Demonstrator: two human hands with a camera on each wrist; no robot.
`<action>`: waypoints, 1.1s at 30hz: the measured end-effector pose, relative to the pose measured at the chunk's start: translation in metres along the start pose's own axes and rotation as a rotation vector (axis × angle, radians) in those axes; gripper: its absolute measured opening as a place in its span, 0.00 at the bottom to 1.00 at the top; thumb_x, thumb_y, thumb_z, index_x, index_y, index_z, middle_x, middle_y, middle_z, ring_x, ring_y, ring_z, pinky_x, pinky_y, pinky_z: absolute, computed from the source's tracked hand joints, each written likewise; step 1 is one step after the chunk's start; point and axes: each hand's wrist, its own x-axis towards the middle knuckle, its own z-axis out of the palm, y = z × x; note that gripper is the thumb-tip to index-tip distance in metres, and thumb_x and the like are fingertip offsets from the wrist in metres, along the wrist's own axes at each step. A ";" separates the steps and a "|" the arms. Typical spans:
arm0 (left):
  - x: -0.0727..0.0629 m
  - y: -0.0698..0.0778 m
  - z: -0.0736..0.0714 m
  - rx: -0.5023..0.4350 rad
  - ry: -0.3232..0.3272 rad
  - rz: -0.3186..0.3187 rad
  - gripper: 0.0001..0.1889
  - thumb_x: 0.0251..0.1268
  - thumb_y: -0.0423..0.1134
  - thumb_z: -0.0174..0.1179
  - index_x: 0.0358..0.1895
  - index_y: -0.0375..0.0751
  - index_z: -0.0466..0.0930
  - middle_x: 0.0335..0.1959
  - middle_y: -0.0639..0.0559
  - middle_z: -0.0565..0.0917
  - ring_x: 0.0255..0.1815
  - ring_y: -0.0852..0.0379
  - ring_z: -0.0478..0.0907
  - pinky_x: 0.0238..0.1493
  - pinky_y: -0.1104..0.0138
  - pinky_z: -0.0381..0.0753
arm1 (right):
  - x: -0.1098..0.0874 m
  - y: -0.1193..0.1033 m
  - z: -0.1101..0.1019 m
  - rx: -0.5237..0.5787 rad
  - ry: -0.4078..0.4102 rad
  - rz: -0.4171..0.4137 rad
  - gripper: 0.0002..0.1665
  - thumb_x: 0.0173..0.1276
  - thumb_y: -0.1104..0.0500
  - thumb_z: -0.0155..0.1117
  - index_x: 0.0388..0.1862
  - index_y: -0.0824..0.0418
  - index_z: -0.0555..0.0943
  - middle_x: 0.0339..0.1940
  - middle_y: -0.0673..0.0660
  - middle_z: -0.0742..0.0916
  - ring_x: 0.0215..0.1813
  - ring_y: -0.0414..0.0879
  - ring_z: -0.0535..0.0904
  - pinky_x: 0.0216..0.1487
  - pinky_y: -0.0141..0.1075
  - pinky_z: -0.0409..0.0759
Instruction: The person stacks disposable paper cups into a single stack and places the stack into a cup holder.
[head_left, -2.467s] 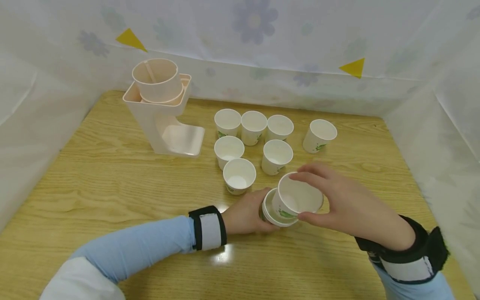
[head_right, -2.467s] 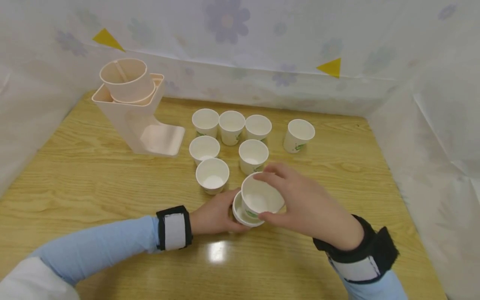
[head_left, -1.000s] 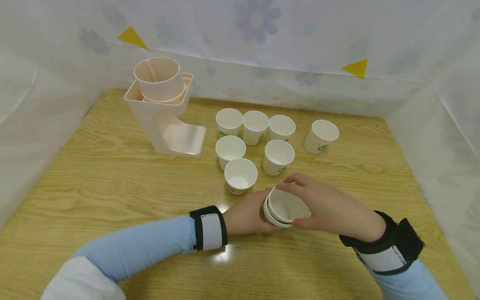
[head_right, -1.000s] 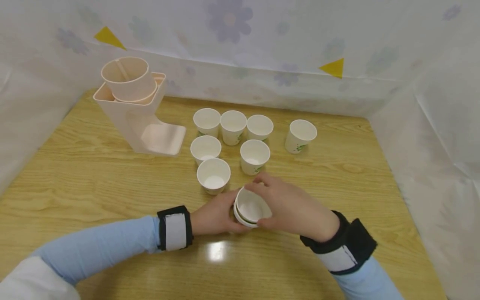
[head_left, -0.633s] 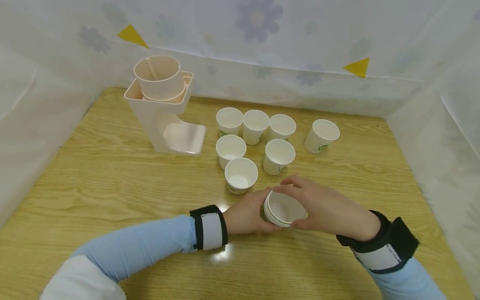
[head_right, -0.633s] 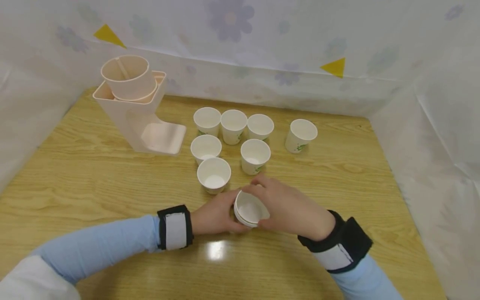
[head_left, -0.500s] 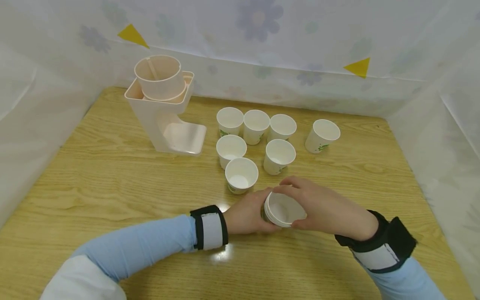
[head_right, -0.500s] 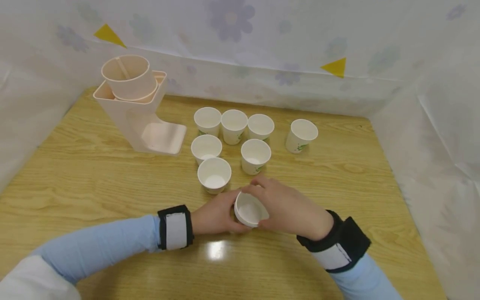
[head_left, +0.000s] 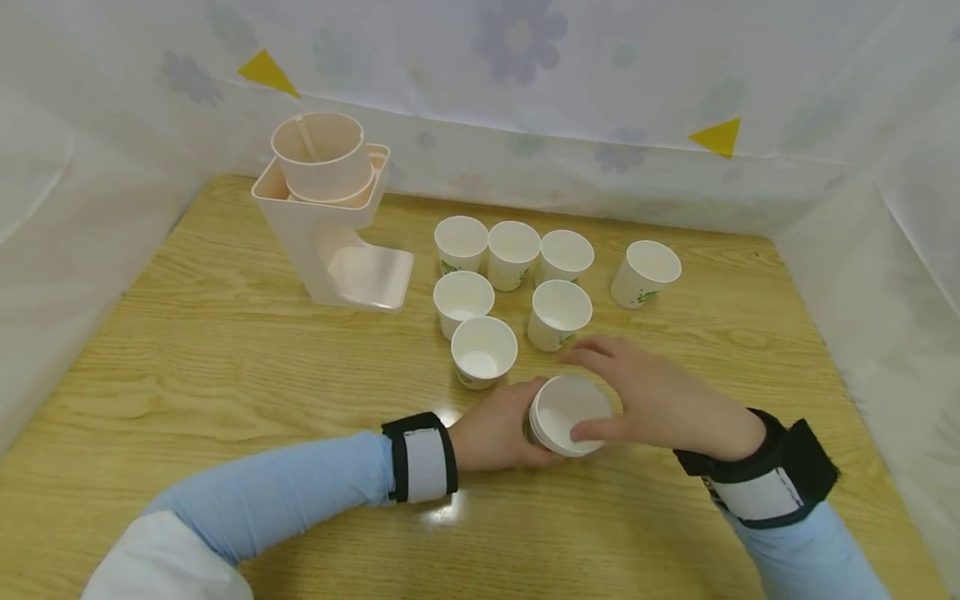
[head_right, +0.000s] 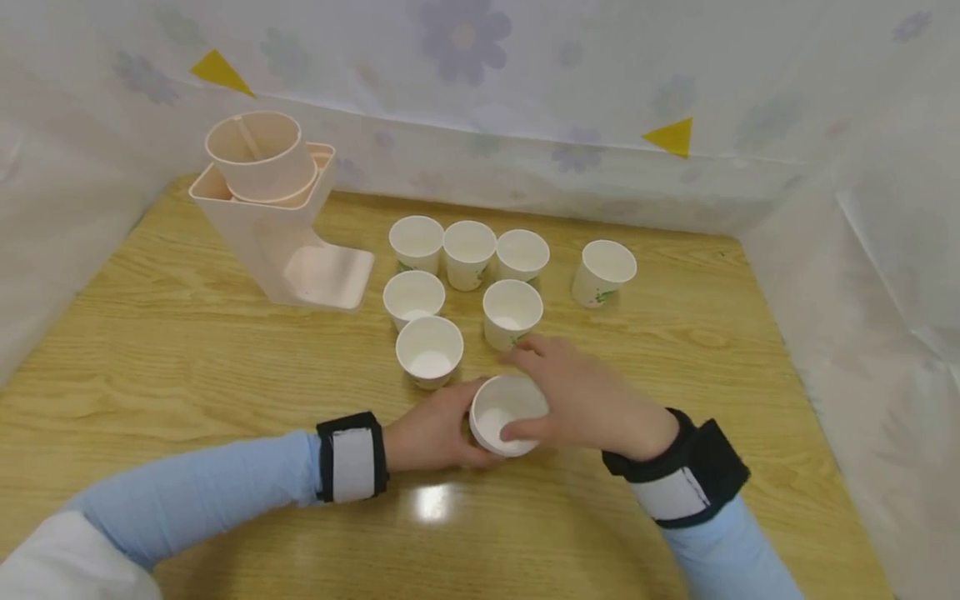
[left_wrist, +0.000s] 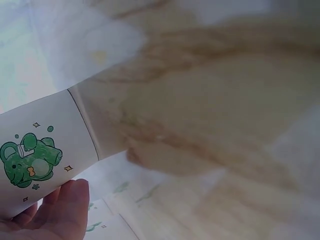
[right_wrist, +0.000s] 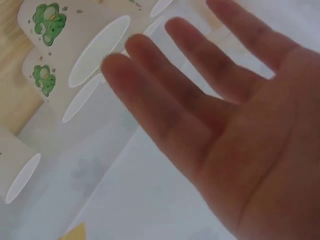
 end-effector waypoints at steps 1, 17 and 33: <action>0.000 0.000 0.000 -0.003 0.000 -0.001 0.36 0.42 0.44 0.74 0.60 0.48 0.69 0.50 0.56 0.79 0.51 0.64 0.75 0.56 0.71 0.72 | 0.002 0.005 -0.002 0.019 0.029 0.032 0.37 0.52 0.43 0.71 0.59 0.57 0.74 0.57 0.57 0.77 0.56 0.54 0.75 0.52 0.50 0.76; 0.001 0.001 0.001 -0.025 -0.025 -0.036 0.38 0.41 0.43 0.75 0.61 0.48 0.68 0.54 0.55 0.79 0.56 0.63 0.74 0.61 0.70 0.70 | 0.058 0.131 -0.006 0.196 0.399 0.604 0.50 0.62 0.40 0.59 0.71 0.67 0.54 0.71 0.73 0.52 0.71 0.72 0.44 0.65 0.64 0.54; 0.001 0.000 0.000 -0.004 -0.026 -0.029 0.38 0.42 0.44 0.74 0.61 0.49 0.68 0.55 0.57 0.78 0.56 0.65 0.73 0.60 0.71 0.70 | 0.070 0.159 0.006 0.220 0.322 0.681 0.54 0.60 0.40 0.59 0.67 0.79 0.52 0.62 0.81 0.61 0.59 0.71 0.62 0.59 0.62 0.66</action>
